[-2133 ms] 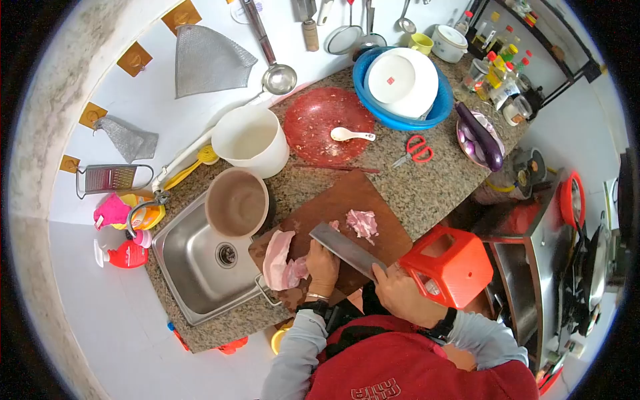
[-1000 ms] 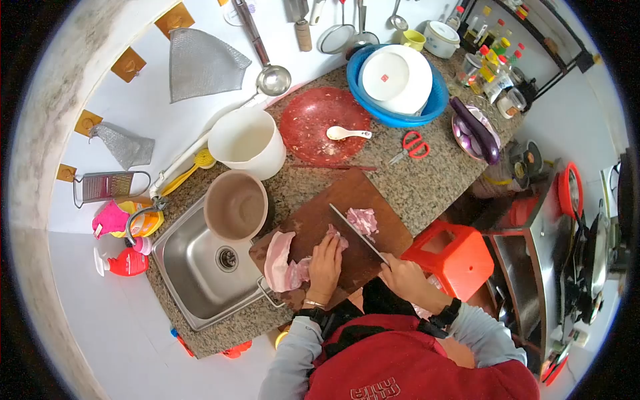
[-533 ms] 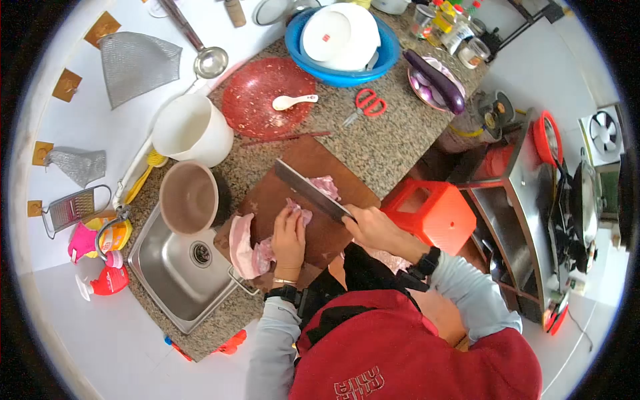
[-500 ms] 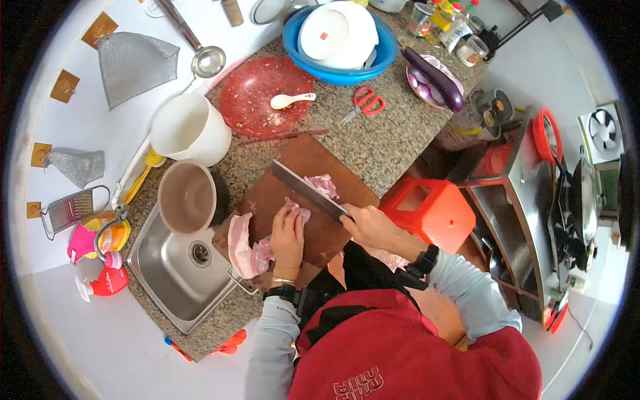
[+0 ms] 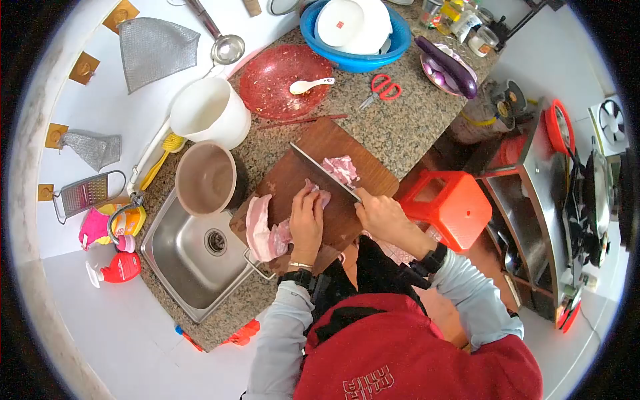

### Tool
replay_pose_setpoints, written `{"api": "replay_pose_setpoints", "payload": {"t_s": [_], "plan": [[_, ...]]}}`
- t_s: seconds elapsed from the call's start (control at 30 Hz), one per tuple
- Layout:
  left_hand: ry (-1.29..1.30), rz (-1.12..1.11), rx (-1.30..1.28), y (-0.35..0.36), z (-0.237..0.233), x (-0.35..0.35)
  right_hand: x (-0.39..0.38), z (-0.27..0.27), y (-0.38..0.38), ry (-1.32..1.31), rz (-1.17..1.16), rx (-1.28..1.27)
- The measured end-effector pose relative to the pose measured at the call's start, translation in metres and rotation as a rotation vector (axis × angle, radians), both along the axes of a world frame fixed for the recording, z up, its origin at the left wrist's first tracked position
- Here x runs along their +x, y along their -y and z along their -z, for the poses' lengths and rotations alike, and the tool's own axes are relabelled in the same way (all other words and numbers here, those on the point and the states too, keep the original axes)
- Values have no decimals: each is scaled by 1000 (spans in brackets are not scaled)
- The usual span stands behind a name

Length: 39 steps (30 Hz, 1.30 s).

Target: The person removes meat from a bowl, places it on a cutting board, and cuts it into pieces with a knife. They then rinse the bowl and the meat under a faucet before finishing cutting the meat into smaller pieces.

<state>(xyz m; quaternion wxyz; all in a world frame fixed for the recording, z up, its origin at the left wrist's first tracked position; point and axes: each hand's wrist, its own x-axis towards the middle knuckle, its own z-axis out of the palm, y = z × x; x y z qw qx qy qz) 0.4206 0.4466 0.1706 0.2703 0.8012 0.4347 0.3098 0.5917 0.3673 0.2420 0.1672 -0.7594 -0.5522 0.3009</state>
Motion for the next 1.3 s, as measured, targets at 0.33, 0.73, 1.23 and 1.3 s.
{"api": "replay_pose_setpoints", "payload": {"t_s": [0.33,0.73,1.23,1.3], "plan": [[61,-25,-29,5,2,-9,-4,-2,2,51,24,41],[-1,-128,26,18,1,-1,4,-6,16,-13,-61,73],[-2,-93,-44,11,-1,-1,7,-40,28,38,-183,-82],[2,-86,-53,10,1,-1,3,-36,24,35,-195,-120]]}}
